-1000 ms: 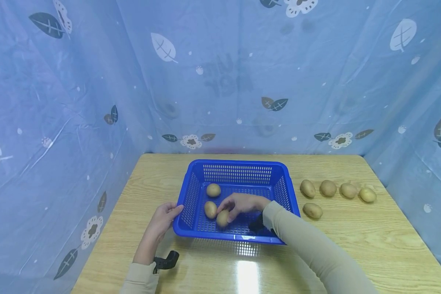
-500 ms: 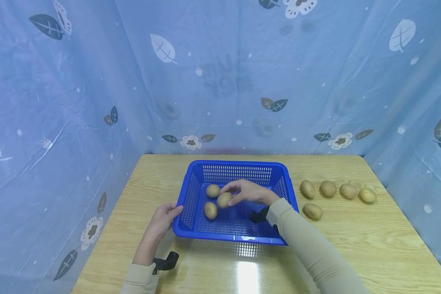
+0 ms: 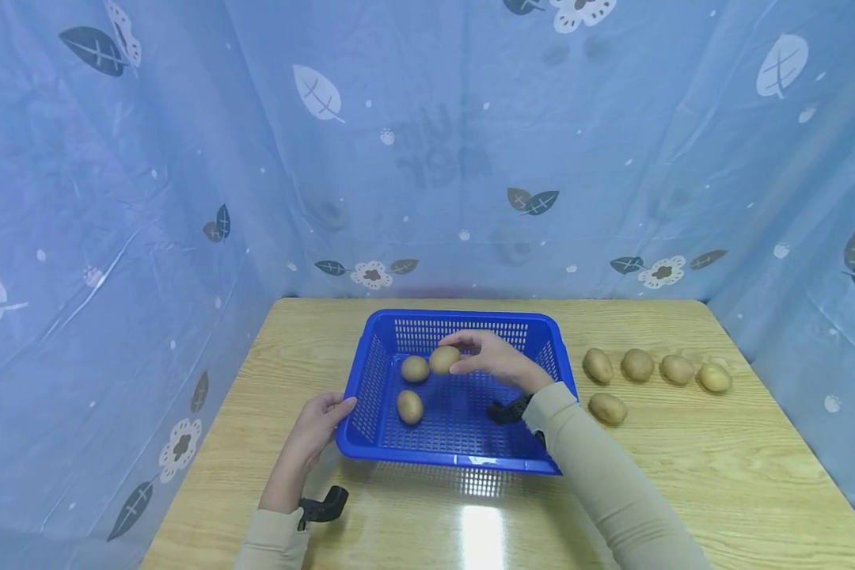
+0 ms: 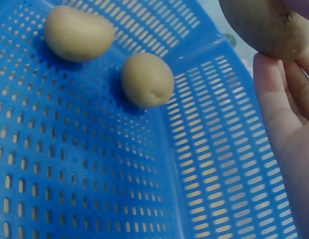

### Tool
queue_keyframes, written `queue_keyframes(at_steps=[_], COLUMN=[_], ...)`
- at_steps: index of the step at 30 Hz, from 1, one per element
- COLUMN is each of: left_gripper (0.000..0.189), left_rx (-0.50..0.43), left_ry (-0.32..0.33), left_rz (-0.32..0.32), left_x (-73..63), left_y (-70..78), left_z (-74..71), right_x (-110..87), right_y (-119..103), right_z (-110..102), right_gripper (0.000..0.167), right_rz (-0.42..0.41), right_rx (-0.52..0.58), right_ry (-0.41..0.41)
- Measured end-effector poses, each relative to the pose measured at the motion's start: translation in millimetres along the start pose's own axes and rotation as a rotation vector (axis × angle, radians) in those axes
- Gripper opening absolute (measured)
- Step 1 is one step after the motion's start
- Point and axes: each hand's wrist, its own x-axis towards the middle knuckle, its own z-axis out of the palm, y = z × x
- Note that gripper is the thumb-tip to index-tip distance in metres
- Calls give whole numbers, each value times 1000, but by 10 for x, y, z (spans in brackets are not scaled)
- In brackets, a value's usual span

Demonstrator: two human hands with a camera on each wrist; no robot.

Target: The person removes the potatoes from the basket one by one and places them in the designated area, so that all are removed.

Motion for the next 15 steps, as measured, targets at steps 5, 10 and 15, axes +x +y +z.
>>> queue_keyframes(at_steps=[5, 10, 15], left_gripper=[34, 33, 35], left_rx=[4, -3, 1], left_ry=[-3, -9, -9], left_rz=[2, 4, 4], left_x=[7, 0, -12], left_y=[-13, -6, 14], left_z=[5, 2, -3], right_x=[-24, -58, -91], right_y=[-20, -66, -99], right_z=[-47, -90, -103], right_gripper=[50, 52, 58], right_rz=[-5, -20, -53], right_rx=[-7, 35, 86], right_ry=[83, 130, 193])
